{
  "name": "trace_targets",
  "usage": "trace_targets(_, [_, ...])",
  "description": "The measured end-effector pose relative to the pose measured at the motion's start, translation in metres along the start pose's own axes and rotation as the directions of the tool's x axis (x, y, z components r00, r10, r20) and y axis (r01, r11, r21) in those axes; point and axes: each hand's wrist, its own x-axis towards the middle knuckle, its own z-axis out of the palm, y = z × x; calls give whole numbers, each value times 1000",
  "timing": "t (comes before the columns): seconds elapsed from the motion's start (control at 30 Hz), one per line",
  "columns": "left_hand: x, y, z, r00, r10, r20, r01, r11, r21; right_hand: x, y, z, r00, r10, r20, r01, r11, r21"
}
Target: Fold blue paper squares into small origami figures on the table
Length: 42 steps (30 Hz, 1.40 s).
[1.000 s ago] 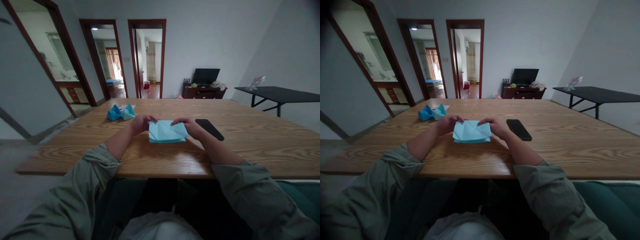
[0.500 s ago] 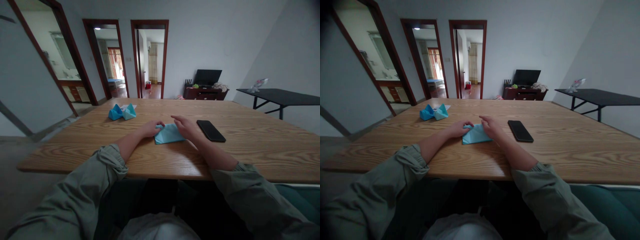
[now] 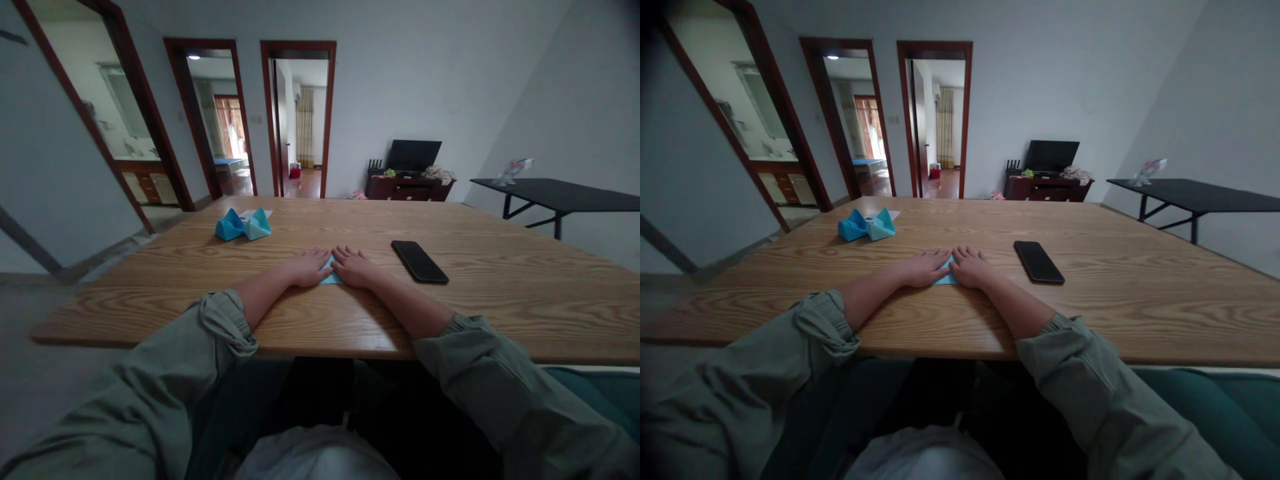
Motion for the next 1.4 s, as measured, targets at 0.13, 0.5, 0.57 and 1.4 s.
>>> trace_targets(0.13, [-1, -6, -4, 992, -120, 35, 119, 993, 23, 2, 22, 1, 996, 94, -7, -94, 995, 22])
trace_targets(0.5, [-3, -46, -13, 966, -259, -23, 259, 966, 10, 6, 63, -6, 968, 195, -156, -129, 925, 358])
trace_targets(0.57, [-5, -56, -14, 965, -263, -15, 263, 965, 2, 7, 68, -8, 980, 148, -134, -76, 897, 436])
trace_targets(1.4, [-15, -28, -25, 966, 65, -249, -159, 911, -381, -3, 69, -19, 996, 71, -53, -36, 873, 486])
